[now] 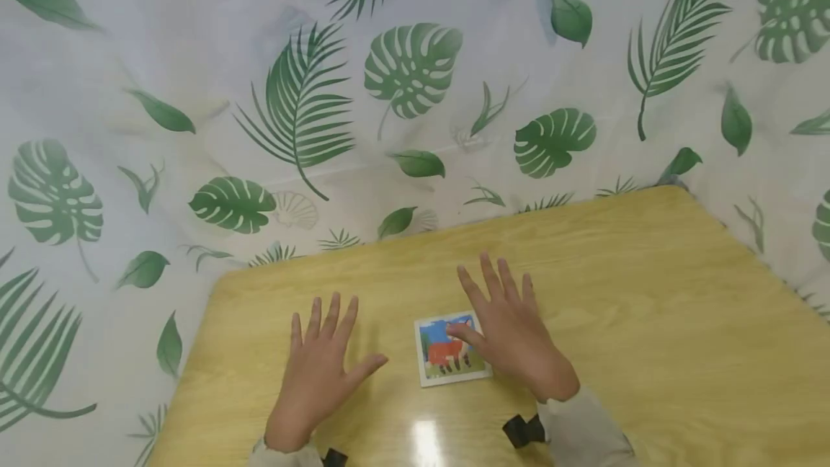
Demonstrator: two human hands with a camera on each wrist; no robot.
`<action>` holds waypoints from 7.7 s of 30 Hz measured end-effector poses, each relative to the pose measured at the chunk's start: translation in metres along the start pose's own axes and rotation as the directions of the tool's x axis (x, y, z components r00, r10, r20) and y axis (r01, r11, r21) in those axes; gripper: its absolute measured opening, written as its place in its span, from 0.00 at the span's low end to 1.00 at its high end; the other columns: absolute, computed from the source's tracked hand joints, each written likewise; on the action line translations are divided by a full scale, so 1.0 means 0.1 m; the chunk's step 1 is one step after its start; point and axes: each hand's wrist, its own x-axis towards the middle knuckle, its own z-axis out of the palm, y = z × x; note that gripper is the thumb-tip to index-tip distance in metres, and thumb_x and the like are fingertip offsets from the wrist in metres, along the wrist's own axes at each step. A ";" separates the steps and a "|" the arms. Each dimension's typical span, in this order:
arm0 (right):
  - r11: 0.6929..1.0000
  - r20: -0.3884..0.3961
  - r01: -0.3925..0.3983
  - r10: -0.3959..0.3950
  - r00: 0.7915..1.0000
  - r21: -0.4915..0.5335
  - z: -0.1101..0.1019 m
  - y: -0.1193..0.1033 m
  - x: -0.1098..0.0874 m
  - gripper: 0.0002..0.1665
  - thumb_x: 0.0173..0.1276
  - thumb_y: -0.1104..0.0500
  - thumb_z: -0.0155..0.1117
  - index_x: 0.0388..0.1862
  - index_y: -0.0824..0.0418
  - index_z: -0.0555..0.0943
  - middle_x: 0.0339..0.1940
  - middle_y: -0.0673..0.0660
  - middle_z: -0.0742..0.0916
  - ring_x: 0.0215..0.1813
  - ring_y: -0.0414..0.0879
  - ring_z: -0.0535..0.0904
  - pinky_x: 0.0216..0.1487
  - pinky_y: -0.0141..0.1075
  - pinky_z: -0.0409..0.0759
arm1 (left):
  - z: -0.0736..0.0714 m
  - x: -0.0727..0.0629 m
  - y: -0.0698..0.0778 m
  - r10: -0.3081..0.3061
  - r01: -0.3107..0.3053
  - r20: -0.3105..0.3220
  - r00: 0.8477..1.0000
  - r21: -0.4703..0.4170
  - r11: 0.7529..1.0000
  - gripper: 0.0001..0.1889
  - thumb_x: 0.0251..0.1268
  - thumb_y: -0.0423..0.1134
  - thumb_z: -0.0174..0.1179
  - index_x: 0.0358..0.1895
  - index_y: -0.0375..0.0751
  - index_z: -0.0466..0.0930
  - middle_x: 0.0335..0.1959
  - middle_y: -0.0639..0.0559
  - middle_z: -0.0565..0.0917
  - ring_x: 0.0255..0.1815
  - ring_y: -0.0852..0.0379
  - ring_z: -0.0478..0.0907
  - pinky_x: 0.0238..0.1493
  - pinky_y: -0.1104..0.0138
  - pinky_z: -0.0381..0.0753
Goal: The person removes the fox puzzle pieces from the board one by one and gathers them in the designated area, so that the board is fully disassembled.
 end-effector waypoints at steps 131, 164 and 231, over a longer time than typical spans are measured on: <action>0.956 0.005 -0.179 0.183 0.983 0.232 0.34 0.69 0.31 0.04 0.72 0.67 0.66 0.44 0.64 0.83 0.38 0.57 0.81 0.37 0.50 0.77 0.41 0.50 0.80 | 0.39 0.30 0.36 0.130 -0.124 0.250 0.959 -0.042 0.991 0.38 0.50 0.63 0.77 0.66 0.52 0.83 0.75 0.47 0.73 0.75 0.38 0.68 0.70 0.38 0.67; 0.995 0.118 0.016 -0.028 0.993 0.097 0.75 -0.23 0.58 0.07 0.68 0.62 0.73 0.35 0.54 0.82 0.31 0.49 0.79 0.29 0.42 0.72 0.36 0.42 0.75 | 0.40 0.32 0.35 0.151 -0.151 0.216 0.964 -0.018 0.988 0.40 0.49 0.65 0.77 0.67 0.54 0.82 0.73 0.48 0.75 0.71 0.38 0.72 0.67 0.37 0.69; 0.880 0.175 0.175 -0.276 0.945 0.441 0.57 0.09 0.54 0.11 0.72 0.68 0.66 0.49 0.58 0.80 0.42 0.54 0.81 0.37 0.42 0.72 0.38 0.36 0.75 | 0.38 0.32 0.36 0.159 -0.169 0.228 0.961 0.026 0.985 0.38 0.48 0.67 0.76 0.63 0.54 0.85 0.73 0.48 0.75 0.71 0.38 0.73 0.66 0.38 0.72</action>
